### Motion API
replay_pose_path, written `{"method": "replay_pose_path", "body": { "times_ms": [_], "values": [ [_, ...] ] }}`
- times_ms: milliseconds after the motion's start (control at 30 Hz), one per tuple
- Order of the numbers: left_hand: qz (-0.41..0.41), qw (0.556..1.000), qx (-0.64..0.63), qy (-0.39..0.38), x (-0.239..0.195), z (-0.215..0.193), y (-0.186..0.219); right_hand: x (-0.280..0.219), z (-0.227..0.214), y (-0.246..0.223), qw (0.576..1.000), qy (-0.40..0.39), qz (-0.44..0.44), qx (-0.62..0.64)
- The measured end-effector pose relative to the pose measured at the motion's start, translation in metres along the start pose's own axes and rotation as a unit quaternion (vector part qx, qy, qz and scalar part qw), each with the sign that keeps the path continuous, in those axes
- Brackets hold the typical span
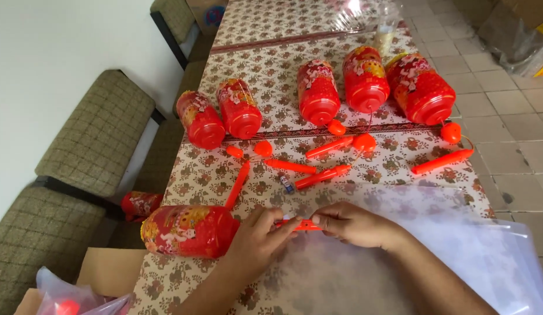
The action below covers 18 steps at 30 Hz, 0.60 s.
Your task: The person is seen bagging decorative red lanterns and then assembling orange plastic components, likely handles or frames, for the lanterns.
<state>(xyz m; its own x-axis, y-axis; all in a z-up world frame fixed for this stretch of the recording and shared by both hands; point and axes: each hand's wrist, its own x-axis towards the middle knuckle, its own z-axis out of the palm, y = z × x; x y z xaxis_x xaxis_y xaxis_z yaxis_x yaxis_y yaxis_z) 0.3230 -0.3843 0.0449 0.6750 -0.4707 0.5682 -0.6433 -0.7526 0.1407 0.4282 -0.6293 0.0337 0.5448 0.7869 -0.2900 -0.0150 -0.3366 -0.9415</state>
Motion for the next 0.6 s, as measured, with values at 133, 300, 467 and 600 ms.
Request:
{"method": "replay_pose_path", "body": {
  "times_ms": [133, 300, 467, 600],
  "values": [
    [0.002, 0.999, -0.048, 0.003, 0.005, 0.005, -0.01, -0.004, 0.0, -0.008, 1.0, -0.009, 0.009, -0.002],
    [0.006, 0.995, -0.09, 0.044, 0.004, 0.009, -0.009, 0.001, 0.002, 0.006, 0.993, 0.024, -0.09, -0.068],
    [-0.032, 0.993, -0.114, 0.017, 0.004, 0.013, -0.007, -0.009, 0.005, -0.024, 0.972, 0.046, -0.154, -0.17],
    [-0.029, 0.992, -0.117, 0.029, 0.003, 0.018, -0.011, -0.01, 0.009, -0.026, 0.934, 0.118, -0.247, -0.23]
  ]
}}
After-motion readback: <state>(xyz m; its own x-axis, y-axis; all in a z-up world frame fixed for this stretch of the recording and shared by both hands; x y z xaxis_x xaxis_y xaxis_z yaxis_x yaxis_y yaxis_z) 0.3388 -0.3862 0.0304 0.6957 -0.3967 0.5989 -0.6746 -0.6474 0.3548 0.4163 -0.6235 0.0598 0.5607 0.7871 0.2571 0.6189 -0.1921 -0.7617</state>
